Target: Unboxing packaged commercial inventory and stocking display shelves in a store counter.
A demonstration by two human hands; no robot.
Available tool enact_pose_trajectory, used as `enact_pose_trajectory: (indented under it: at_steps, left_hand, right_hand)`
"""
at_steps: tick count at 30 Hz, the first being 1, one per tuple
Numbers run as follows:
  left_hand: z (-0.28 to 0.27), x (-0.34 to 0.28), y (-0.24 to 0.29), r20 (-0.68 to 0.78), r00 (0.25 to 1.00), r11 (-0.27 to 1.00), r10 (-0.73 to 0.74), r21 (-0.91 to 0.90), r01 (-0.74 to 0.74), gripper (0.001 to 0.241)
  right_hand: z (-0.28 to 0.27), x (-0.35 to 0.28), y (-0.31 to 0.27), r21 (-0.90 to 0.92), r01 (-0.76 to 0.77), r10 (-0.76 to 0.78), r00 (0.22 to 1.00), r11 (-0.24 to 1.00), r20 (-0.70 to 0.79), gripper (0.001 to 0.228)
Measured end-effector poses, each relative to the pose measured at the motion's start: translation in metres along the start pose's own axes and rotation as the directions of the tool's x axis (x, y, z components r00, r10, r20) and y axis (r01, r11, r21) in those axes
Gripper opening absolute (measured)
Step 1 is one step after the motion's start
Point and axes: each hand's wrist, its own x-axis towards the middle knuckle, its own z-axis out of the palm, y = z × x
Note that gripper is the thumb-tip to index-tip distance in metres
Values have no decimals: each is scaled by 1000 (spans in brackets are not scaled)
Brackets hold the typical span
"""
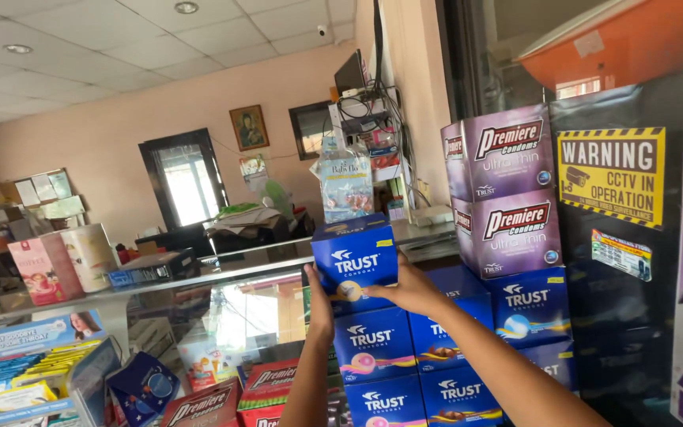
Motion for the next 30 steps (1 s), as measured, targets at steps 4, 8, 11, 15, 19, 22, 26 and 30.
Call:
enact_pose_trajectory:
  at_steps: [4, 8, 11, 15, 19, 22, 26, 30]
  left_hand:
    - [-1, -30, 22, 37, 998, 995, 49, -91, -46, 83]
    - [-2, -95, 45, 38, 992, 992, 121, -41, -120, 85]
    - [0, -195, 56, -24, 988, 982, 152, -110, -154, 85]
    - [-97, -259, -148, -55, 998, 979, -30, -201, 19, 83]
    - [-174, -421, -256, -229, 893, 898, -388, -312, 310, 72]
    - [-186, -570, -242, -389, 755, 843, -528, -351, 408, 64]
    - [-169, -713, -190, -540, 488, 725, -686, -449, 522, 56]
    - [-158, -740, -143, -473, 444, 627, -761, -359, 691, 63]
  right_hand:
    - [-3, -24, -24, 200, 56, -59, 998, 978, 5, 104]
    - [-15, -74, -45, 446, 111, -113, 993, 888, -22, 92]
    - [-16, -161, -61, 870, 10, -51, 999, 493, 17, 77]
    - [63, -303, 102, 955, -286, 461, 860, 78, 220, 76]
    - [153, -501, 204, 784, -579, 631, 699, 225, 336, 87]
    - [163, -621, 170, 502, -739, 619, 663, 450, 421, 104]
    - [163, -646, 76, 253, -900, 735, 435, 354, 520, 85]
    - [176, -665, 44, 47, -999, 777, 39, 12, 628, 79]
